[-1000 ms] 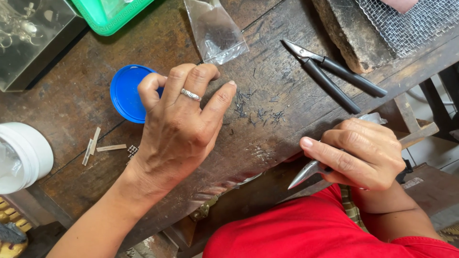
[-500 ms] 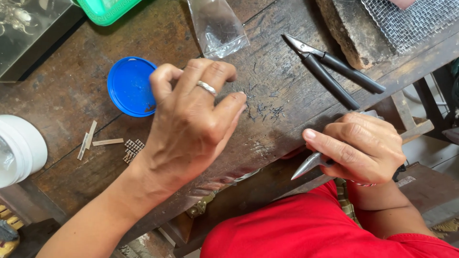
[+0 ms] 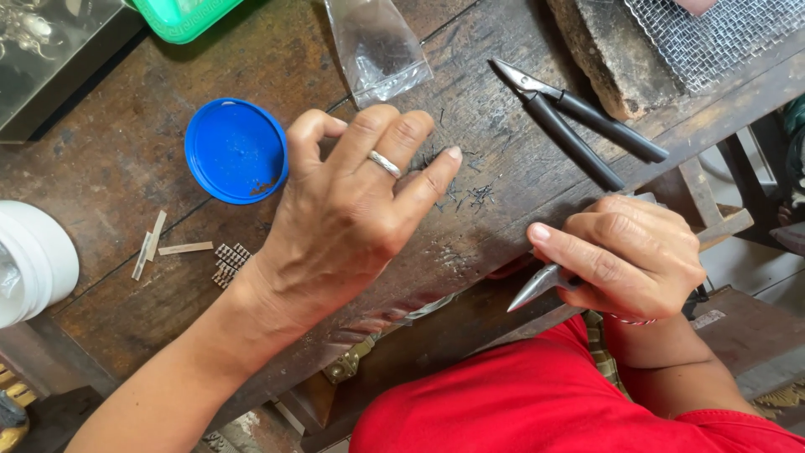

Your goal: Using pliers to apply small protective tape strips to jewelry components on a wooden workbench.

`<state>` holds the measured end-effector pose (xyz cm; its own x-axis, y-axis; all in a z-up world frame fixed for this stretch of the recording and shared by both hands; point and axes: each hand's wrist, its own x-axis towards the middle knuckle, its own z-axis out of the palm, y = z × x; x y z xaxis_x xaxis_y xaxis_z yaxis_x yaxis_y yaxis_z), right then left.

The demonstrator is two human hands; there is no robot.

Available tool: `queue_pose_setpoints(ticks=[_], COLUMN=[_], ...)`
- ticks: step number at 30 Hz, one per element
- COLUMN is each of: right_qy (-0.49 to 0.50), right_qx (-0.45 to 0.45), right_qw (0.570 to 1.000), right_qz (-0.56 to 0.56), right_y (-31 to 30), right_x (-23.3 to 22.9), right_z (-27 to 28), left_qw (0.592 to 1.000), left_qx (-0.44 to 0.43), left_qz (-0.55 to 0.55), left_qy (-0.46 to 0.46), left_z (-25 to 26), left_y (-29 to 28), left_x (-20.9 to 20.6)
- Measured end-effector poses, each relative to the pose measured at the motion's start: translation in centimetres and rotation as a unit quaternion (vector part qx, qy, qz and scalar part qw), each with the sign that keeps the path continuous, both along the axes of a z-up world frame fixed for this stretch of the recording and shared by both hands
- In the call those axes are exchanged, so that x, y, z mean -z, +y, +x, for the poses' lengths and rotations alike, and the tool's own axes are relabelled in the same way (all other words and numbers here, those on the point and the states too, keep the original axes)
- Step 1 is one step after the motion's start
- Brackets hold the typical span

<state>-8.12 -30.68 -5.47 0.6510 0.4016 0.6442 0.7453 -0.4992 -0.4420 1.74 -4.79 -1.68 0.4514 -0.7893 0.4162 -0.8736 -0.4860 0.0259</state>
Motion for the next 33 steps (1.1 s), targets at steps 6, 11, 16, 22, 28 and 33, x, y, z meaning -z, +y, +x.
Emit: queue_pose_setpoints(ticks=[6, 11, 16, 22, 28, 33], right_qy=[-0.005, 0.0, 0.009, -0.007, -0.013, -0.018], right_qx=[-0.01, -0.008, 0.009, 0.013, 0.037, 0.088], right_qw=[1.0, 1.0, 1.0, 1.0, 0.999, 0.996], right_qz=[0.004, 0.003, 0.002, 0.009, 0.015, 0.011], right_y=[0.0, -0.1, -0.2, -0.1, 0.1, 0.6], right_x=[-0.1, -0.2, -0.3, -0.2, -0.2, 0.1], right_z=[0.1, 0.0, -0.2, -0.3, -0.6, -1.1], left_qw=[0.995, 0.991, 0.994, 1.0, 0.995, 0.996], left_qx=[-0.043, -0.036, -0.038, 0.001, -0.013, -0.016], left_qz=[-0.035, -0.042, -0.045, -0.023, 0.039, -0.032], left_qy=[0.08, 0.121, 0.088, 0.0, -0.095, 0.084], left_z=[0.2, 0.7, 0.9, 0.8, 0.9, 0.2], left_y=[-0.6, -1.9, -3.3, -4.3, -4.1, -2.5], left_x=[-0.4, -0.1, 0.6, 0.8, 0.4, -1.3])
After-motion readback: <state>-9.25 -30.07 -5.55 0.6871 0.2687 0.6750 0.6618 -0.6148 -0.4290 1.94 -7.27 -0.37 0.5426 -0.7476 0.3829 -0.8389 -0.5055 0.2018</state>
